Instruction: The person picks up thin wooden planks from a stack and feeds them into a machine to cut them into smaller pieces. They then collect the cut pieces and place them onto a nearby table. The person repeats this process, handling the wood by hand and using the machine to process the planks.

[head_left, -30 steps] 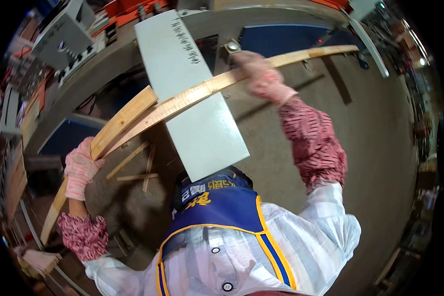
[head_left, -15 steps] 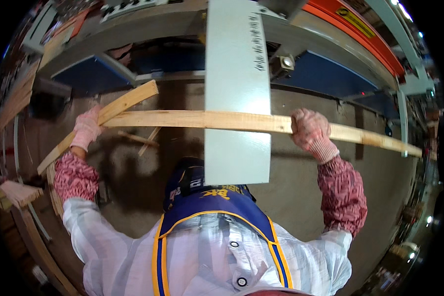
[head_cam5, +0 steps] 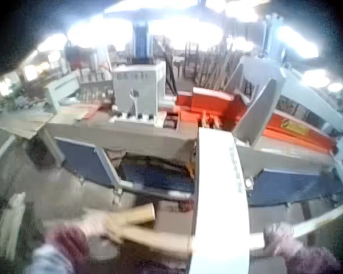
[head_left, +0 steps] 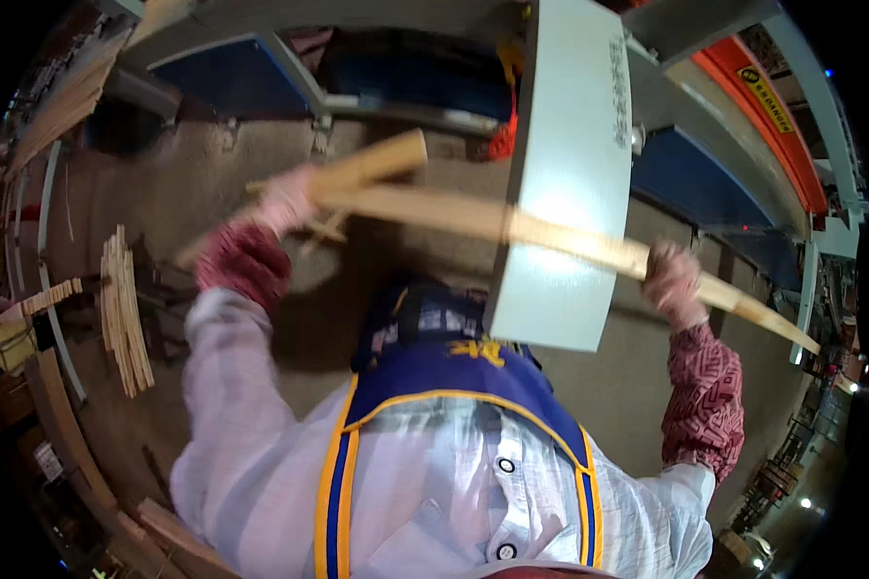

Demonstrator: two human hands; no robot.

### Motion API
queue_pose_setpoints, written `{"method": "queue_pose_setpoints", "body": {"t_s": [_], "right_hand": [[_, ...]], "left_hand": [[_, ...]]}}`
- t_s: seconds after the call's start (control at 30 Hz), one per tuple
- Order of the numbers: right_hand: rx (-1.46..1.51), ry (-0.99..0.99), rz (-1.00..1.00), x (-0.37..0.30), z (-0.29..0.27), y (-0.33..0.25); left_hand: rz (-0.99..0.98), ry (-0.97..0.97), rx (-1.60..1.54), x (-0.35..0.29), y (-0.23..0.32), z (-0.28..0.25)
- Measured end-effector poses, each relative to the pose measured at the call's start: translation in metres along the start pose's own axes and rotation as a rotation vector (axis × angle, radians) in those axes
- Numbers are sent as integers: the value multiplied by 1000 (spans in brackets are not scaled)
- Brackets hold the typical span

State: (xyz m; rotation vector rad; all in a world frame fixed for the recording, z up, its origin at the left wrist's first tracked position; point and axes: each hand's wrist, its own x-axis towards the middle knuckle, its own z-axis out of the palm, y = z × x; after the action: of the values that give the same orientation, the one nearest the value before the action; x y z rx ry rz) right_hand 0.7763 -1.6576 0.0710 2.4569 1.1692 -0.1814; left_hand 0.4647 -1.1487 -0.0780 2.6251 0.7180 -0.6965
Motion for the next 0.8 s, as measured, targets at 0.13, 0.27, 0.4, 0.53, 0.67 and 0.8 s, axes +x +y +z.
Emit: {"method": "queue_pose_setpoints", "body": {"t_s": [0.13, 0.27, 0.4, 0.53, 0.67, 0.8], "right_hand": [[135, -141, 48, -15, 43, -9], [196, -127, 92, -15, 21, -15], [50, -298, 227, -18, -8, -17], [113, -101, 208, -6, -50, -29], [292, -16, 110, 8, -32, -33], [333, -104, 28, 44, -56, -81]], "left_hand": [[-116, 201, -108, -5, 22, 29], [-59, 451, 67, -13, -66, -26], [-158, 251, 433, -29, -82, -84], [-129, 293, 461, 16, -68, -65], [-223, 346, 119, 6, 70, -127], [160, 184, -118, -50, 172, -135]]}}
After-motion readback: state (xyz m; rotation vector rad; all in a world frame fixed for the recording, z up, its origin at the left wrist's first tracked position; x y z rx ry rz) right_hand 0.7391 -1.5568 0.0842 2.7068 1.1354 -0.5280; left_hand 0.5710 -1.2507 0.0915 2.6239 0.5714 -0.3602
